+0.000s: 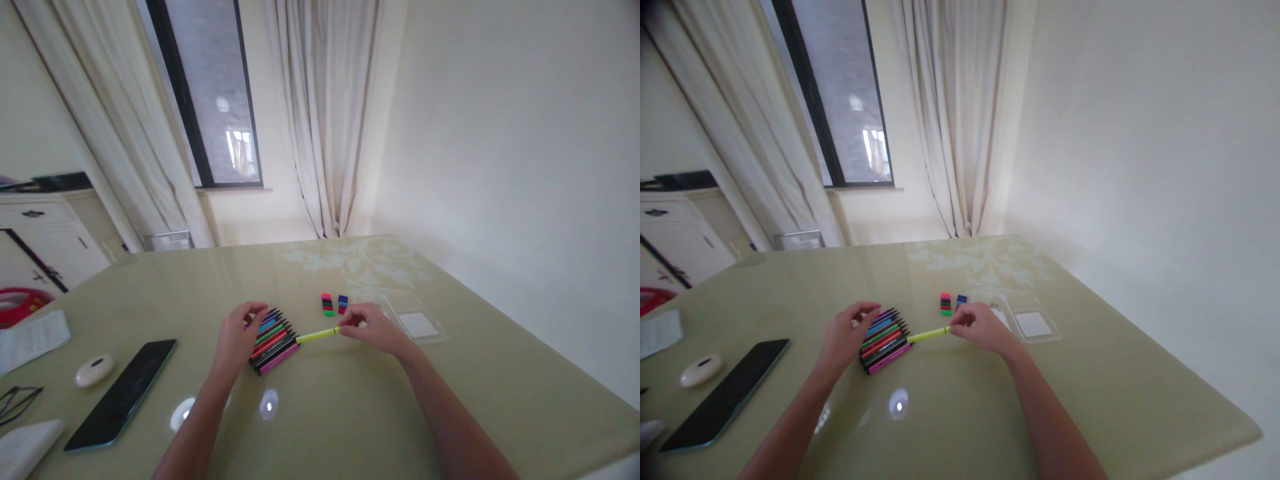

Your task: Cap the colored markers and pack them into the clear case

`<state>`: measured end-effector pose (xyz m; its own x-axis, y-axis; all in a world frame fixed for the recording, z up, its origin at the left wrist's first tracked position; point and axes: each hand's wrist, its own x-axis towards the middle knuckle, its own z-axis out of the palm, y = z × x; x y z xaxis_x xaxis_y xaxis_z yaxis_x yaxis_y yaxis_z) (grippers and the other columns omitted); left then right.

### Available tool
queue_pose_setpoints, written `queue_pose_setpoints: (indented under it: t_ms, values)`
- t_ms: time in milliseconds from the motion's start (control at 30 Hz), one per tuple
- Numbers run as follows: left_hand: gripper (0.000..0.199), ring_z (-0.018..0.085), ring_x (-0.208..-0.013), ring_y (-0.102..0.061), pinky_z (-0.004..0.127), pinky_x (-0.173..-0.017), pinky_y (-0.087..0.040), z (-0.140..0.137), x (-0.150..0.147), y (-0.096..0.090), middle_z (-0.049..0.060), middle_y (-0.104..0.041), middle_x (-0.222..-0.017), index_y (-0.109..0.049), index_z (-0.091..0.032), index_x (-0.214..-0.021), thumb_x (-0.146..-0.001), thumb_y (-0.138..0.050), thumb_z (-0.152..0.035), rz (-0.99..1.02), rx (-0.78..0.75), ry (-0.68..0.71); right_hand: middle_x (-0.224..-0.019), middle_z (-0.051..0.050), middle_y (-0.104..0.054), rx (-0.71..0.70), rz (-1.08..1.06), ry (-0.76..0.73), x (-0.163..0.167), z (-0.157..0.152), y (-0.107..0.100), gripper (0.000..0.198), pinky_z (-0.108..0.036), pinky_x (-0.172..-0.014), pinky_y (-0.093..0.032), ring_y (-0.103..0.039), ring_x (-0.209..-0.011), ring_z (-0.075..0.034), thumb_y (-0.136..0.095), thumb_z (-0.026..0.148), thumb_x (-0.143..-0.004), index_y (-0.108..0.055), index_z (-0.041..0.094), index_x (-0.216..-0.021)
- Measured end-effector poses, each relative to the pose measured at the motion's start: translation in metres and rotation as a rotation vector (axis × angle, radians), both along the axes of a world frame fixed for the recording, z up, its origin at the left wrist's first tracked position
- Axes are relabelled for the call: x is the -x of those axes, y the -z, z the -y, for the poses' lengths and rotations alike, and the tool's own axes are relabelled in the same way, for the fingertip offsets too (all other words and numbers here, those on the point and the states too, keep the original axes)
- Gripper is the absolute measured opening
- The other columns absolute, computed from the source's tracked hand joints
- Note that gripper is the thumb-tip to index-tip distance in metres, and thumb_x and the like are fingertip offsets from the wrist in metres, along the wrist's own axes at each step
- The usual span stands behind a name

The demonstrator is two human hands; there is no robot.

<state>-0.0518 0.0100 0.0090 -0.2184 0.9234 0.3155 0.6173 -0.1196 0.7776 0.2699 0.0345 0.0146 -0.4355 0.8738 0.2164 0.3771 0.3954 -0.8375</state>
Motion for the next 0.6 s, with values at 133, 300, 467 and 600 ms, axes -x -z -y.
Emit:
queue_pose_setpoints:
  t_ms: [133, 300, 467, 600]
  values:
    - [0.024, 0.026, -0.090, -0.066, 0.038, -0.086, -0.049, 0.000, 0.004, 0.008, 0.006, -0.076, -0.094, -0.076, -0.021, -0.091, -0.088, -0.057, -0.036, -0.294, 0.055, 0.039, -0.072, -0.001, -0.072, 0.142, 0.149, -0.083, -0.010, -0.001, 0.004, 0.008, -0.025, -0.061, -0.046, -0.063, -0.066, -0.016, -0.076, 0.024, -0.074, -0.077, 0.018, -0.079]
    - [0.018, 0.028, -0.102, -0.063, 0.040, -0.095, -0.045, 0.005, -0.005, 0.012, 0.006, -0.074, -0.102, -0.075, -0.024, -0.093, -0.093, -0.057, -0.028, -0.592, 0.102, 0.053, -0.073, -0.001, -0.072, 0.139, 0.312, -0.135, -0.009, 0.004, 0.004, 0.010, -0.024, -0.062, -0.044, -0.063, -0.068, -0.016, -0.079, 0.020, -0.068, -0.079, 0.019, -0.078]
    - [0.016, 0.027, -0.103, -0.063, 0.039, -0.094, -0.044, 0.007, -0.004, 0.009, 0.005, -0.073, -0.102, -0.074, -0.024, -0.095, -0.094, -0.059, -0.028, -0.660, 0.182, 0.042, -0.069, 0.000, -0.070, 0.127, 0.433, -0.118, -0.004, 0.005, 0.001, 0.013, -0.025, -0.061, -0.040, -0.061, -0.067, -0.016, -0.085, 0.031, -0.070, -0.080, 0.021, -0.077]
    - [0.015, 0.027, -0.103, -0.063, 0.037, -0.093, -0.044, 0.006, 0.000, 0.008, 0.005, -0.073, -0.099, -0.074, -0.024, -0.094, -0.094, -0.059, -0.027, -0.661, 0.234, 0.049, -0.091, -0.004, -0.075, -0.103, 0.441, 0.140, 0.010, 0.002, 0.007, 0.013, -0.031, -0.080, -0.044, -0.066, -0.086, -0.020, -0.070, 0.031, -0.090, -0.079, 0.021, -0.091]
